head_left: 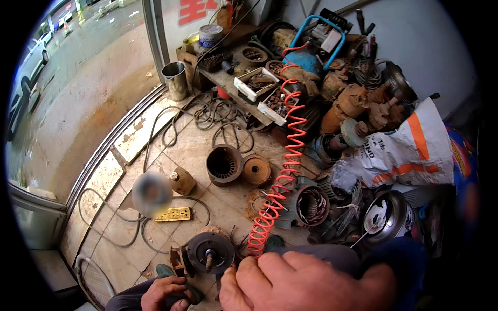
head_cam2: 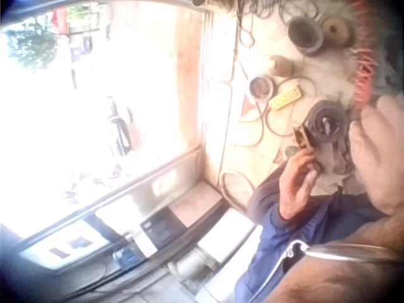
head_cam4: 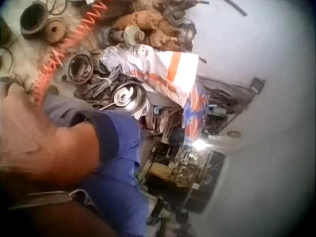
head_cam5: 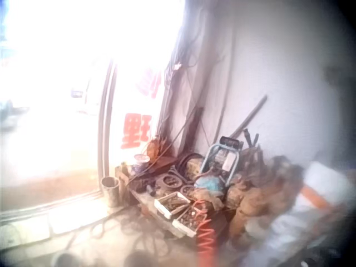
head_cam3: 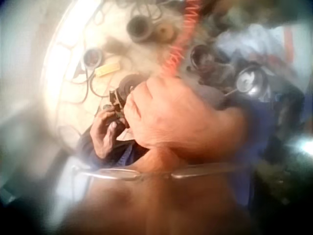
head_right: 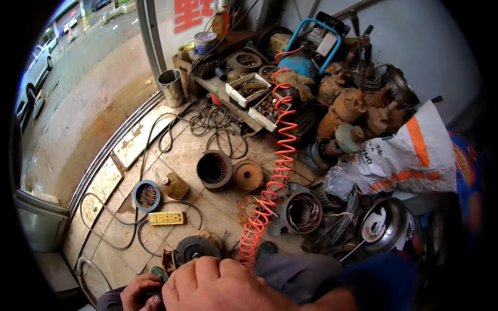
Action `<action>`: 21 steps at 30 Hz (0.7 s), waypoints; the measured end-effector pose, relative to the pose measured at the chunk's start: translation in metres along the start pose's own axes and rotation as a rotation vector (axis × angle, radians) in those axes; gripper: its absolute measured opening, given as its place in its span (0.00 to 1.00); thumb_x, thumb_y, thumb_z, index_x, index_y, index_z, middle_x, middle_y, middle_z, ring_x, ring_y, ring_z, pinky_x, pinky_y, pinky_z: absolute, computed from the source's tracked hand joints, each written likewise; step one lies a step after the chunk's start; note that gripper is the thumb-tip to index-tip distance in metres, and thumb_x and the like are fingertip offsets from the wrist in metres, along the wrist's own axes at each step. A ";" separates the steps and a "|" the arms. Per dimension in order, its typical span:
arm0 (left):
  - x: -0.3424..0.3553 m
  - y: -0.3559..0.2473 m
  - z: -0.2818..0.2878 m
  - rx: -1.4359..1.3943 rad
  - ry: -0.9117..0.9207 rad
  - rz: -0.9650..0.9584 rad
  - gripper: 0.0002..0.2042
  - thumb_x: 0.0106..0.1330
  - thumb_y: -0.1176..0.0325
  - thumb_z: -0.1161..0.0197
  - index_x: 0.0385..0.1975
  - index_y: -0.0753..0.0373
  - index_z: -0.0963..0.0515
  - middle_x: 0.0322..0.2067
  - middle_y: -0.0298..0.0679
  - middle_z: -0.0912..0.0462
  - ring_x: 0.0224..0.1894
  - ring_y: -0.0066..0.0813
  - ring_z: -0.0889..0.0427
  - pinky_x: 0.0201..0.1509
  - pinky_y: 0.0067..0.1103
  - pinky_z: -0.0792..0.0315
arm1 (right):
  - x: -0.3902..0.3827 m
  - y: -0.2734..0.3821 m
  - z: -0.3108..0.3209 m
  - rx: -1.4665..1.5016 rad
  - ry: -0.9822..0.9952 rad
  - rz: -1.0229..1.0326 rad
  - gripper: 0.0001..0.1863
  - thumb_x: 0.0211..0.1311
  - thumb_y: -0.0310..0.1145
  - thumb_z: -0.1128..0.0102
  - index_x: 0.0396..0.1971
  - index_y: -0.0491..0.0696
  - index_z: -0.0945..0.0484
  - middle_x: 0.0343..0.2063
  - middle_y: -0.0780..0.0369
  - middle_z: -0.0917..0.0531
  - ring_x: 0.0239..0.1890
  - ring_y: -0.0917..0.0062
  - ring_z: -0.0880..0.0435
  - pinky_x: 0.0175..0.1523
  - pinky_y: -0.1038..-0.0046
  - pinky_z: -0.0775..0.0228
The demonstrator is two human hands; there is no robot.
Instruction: The person sits on the floor of a cluttered workshop and handles a coiled black cable, a plastic bag, and a motor component. They retrieve a plastic bag from a wall-mounted rack, sit down, and proceed to untangle and inspect the cable and motor parts by hand.
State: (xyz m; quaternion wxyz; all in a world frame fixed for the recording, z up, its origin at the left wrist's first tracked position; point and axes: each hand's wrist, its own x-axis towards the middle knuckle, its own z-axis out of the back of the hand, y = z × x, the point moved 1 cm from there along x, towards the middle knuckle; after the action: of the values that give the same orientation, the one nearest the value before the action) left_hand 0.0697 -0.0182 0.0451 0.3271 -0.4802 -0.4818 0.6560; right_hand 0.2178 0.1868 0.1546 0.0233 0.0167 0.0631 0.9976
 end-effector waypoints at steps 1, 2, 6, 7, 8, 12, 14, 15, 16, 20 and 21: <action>-0.006 0.002 0.000 0.064 -0.017 -0.032 0.15 0.71 0.71 0.42 0.53 0.72 0.27 0.56 0.47 0.27 0.55 0.35 0.23 0.58 0.27 0.29 | -0.005 0.006 0.002 -0.002 -0.003 0.023 0.09 0.49 0.36 0.43 0.25 0.45 0.22 0.24 0.63 0.23 0.28 0.73 0.25 0.30 0.71 0.35; -0.011 0.004 0.002 0.127 -0.032 -0.064 0.15 0.71 0.71 0.42 0.53 0.72 0.27 0.56 0.47 0.27 0.54 0.35 0.23 0.58 0.27 0.29 | -0.009 0.009 -0.003 0.068 0.030 0.033 0.08 0.50 0.34 0.43 0.26 0.45 0.24 0.24 0.62 0.23 0.28 0.71 0.23 0.30 0.70 0.32; -0.008 -0.012 -0.001 0.182 -0.043 -0.144 0.14 0.71 0.70 0.42 0.52 0.70 0.26 0.55 0.46 0.25 0.56 0.36 0.25 0.61 0.28 0.32 | -0.042 0.010 -0.053 0.277 0.115 -0.039 0.07 0.52 0.28 0.43 0.30 0.43 0.28 0.25 0.58 0.22 0.29 0.65 0.17 0.30 0.68 0.23; -0.006 -0.010 0.000 0.230 -0.048 -0.174 0.14 0.71 0.69 0.43 0.52 0.69 0.26 0.55 0.46 0.25 0.57 0.36 0.26 0.62 0.28 0.33 | -0.047 0.008 -0.068 0.274 0.129 -0.072 0.07 0.52 0.28 0.42 0.30 0.43 0.28 0.26 0.57 0.22 0.30 0.65 0.17 0.31 0.68 0.23; -0.008 -0.013 -0.001 0.178 -0.063 -0.134 0.14 0.72 0.69 0.43 0.53 0.68 0.26 0.56 0.46 0.26 0.59 0.37 0.27 0.63 0.29 0.35 | -0.051 0.004 -0.079 0.272 0.143 -0.101 0.07 0.52 0.27 0.42 0.31 0.43 0.28 0.26 0.57 0.22 0.30 0.65 0.16 0.31 0.67 0.23; -0.002 -0.003 0.002 0.158 -0.100 0.003 0.14 0.71 0.70 0.43 0.53 0.68 0.26 0.58 0.48 0.28 0.61 0.37 0.29 0.65 0.30 0.35 | -0.058 -0.016 -0.124 0.362 0.174 -0.166 0.09 0.52 0.28 0.42 0.33 0.43 0.27 0.27 0.58 0.22 0.30 0.65 0.17 0.30 0.66 0.23; 0.014 0.005 0.013 0.169 -0.037 0.034 0.14 0.71 0.70 0.43 0.53 0.68 0.27 0.58 0.48 0.29 0.62 0.38 0.29 0.66 0.31 0.36 | -0.067 -0.017 -0.133 0.304 0.216 -0.224 0.10 0.51 0.29 0.42 0.35 0.43 0.25 0.26 0.59 0.22 0.29 0.68 0.18 0.30 0.68 0.24; 0.020 0.013 0.021 0.179 -0.038 0.051 0.14 0.71 0.70 0.43 0.53 0.69 0.27 0.59 0.49 0.29 0.62 0.38 0.30 0.66 0.31 0.36 | -0.067 -0.017 -0.140 0.239 0.231 -0.203 0.12 0.50 0.29 0.42 0.36 0.42 0.24 0.26 0.60 0.22 0.29 0.69 0.19 0.29 0.70 0.25; 0.021 0.020 0.027 0.192 -0.046 0.050 0.15 0.71 0.70 0.42 0.53 0.70 0.27 0.58 0.49 0.28 0.63 0.38 0.30 0.67 0.31 0.37 | -0.065 -0.011 -0.146 0.037 0.075 -0.218 0.08 0.49 0.34 0.44 0.27 0.46 0.23 0.24 0.63 0.24 0.29 0.73 0.26 0.31 0.71 0.36; 0.055 0.029 0.040 0.244 -0.087 0.234 0.15 0.71 0.71 0.41 0.54 0.70 0.27 0.57 0.49 0.26 0.61 0.37 0.28 0.66 0.29 0.35 | -0.051 -0.037 -0.151 -0.044 0.251 -0.303 0.09 0.50 0.34 0.43 0.31 0.46 0.23 0.26 0.62 0.24 0.32 0.71 0.24 0.34 0.71 0.34; 0.066 0.029 0.044 0.220 -0.116 0.258 0.15 0.70 0.71 0.41 0.54 0.70 0.26 0.56 0.49 0.25 0.60 0.38 0.27 0.66 0.29 0.34 | -0.047 -0.040 -0.155 -0.006 0.336 -0.333 0.12 0.52 0.35 0.42 0.35 0.45 0.23 0.29 0.59 0.22 0.35 0.68 0.23 0.38 0.68 0.31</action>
State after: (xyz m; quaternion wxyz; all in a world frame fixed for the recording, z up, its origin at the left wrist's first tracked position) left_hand 0.0080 0.0173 0.0005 0.2624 -0.4609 -0.3593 0.7678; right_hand 0.2605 0.2050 -0.0053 0.1767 -0.1602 0.0652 0.9690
